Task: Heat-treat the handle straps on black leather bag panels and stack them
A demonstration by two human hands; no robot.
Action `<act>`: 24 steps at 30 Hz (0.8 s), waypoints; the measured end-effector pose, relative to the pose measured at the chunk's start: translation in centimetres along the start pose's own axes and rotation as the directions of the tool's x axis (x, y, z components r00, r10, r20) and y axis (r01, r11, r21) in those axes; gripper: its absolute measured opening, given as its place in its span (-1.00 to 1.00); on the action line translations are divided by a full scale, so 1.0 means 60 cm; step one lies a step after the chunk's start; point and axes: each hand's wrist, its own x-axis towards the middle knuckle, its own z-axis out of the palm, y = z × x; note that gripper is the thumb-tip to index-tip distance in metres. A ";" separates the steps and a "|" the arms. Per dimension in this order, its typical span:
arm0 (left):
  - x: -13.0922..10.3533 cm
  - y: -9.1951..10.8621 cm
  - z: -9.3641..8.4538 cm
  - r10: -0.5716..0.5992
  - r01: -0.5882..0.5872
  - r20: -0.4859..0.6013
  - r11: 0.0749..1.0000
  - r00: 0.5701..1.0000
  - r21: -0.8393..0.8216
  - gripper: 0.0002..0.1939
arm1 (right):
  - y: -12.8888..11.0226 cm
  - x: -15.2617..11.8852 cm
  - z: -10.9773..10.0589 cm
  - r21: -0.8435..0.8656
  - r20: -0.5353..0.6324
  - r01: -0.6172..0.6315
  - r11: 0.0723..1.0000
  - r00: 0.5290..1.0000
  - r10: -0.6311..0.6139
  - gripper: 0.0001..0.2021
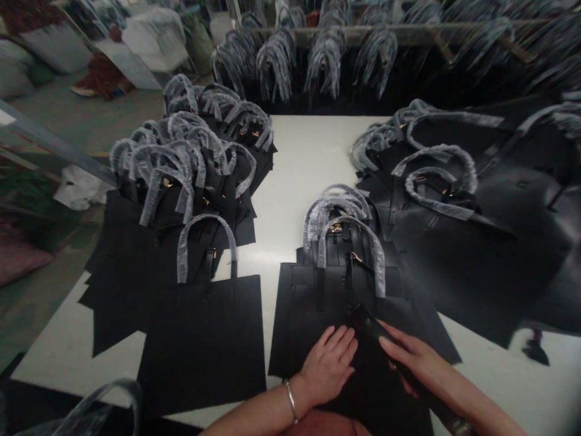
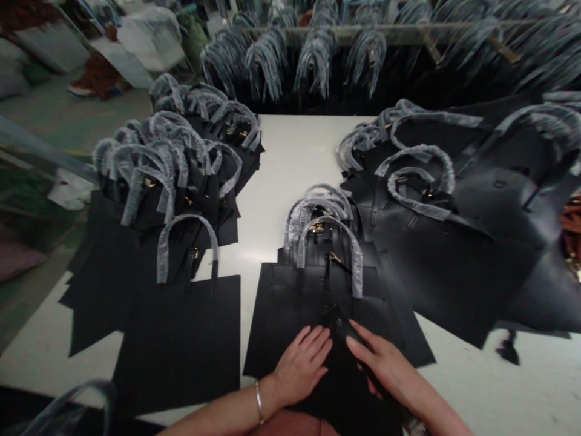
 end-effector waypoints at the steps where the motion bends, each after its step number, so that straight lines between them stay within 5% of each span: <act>1: -0.005 -0.005 0.000 0.029 -0.029 0.011 1.000 1.000 0.009 -0.48 | 0.001 0.004 0.004 -0.004 0.011 -0.009 1.000 1.000 0.009 -0.28; 10: 0.002 0.001 0.012 0.012 -0.012 -0.001 1.000 1.000 0.023 -0.48 | -0.071 0.052 0.055 -0.082 -0.014 0.118 0.990 0.993 -0.119 -0.31; 14: -0.001 0.000 0.011 0.010 -0.010 -0.019 1.000 1.000 -0.001 -0.49 | -0.044 0.020 0.056 -0.116 0.028 0.072 0.991 0.997 -0.069 -0.31; 18: -0.001 -0.001 0.014 0.019 -0.019 -0.032 1.000 0.999 -0.015 -0.51 | -0.002 -0.005 0.044 -0.011 -0.052 -0.019 1.000 0.998 0.018 -0.33; 24: 0.000 0.000 0.019 0.021 -0.020 -0.043 1.000 0.999 0.018 -0.52 | -0.040 0.033 0.045 0.028 -0.109 0.023 0.999 0.994 -0.020 -0.34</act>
